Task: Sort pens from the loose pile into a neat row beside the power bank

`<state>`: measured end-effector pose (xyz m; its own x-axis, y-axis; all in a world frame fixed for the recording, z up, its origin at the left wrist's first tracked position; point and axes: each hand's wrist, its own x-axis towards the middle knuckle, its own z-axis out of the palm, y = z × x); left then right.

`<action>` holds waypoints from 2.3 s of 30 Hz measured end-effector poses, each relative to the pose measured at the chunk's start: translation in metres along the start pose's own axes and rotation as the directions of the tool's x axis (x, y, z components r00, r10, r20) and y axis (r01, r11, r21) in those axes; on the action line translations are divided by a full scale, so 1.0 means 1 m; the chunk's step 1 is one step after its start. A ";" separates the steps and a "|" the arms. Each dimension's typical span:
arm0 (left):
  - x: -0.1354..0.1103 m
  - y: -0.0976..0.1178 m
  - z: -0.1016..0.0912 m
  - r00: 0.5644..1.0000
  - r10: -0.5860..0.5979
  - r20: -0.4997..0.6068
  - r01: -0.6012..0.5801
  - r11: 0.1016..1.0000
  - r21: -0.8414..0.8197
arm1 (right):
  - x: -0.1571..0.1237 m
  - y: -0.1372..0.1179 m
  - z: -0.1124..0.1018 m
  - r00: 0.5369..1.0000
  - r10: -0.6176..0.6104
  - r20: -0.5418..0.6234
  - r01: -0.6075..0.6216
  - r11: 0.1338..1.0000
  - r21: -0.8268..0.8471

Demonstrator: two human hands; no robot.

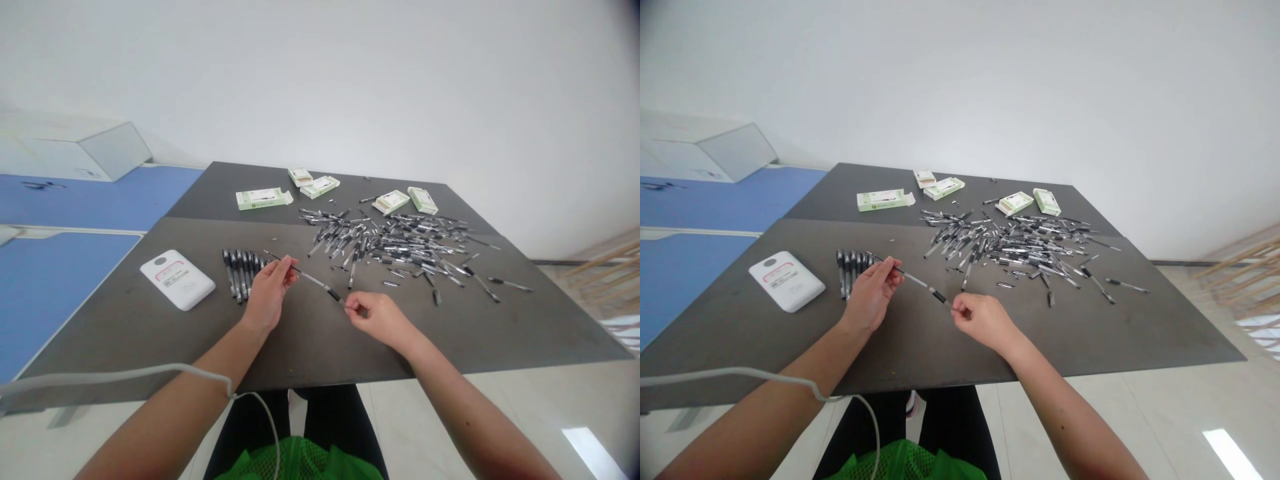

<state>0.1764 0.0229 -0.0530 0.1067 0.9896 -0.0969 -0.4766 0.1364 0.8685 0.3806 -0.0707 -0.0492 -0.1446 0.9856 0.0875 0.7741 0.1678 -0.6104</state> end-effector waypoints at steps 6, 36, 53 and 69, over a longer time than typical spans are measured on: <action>-0.004 -0.001 0.003 1.000 0.005 0.004 -0.005 0.994 0.109 | -0.002 -0.001 0.003 0.999 -0.028 -0.018 0.028 1.000 -0.014; 0.117 -0.020 0.081 0.785 -0.083 0.614 -0.619 -0.124 0.775 | -0.061 0.017 0.043 0.728 0.573 -0.375 -0.035 0.578 0.815; 0.098 -0.042 0.102 0.769 -0.134 0.625 -0.632 -0.305 0.712 | -0.060 0.018 0.047 0.738 0.554 -0.385 -0.091 0.647 0.757; -0.028 -0.005 0.038 0.892 -0.303 0.336 0.139 0.890 0.435 | -0.062 0.009 0.042 0.848 0.220 -0.482 -0.050 0.939 0.341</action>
<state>0.2091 -0.0070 -0.0363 0.5333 0.8252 -0.1863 -0.0299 0.2385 0.9707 0.3708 -0.1314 -0.0930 0.3443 0.8830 0.3191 0.5236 0.1015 -0.8459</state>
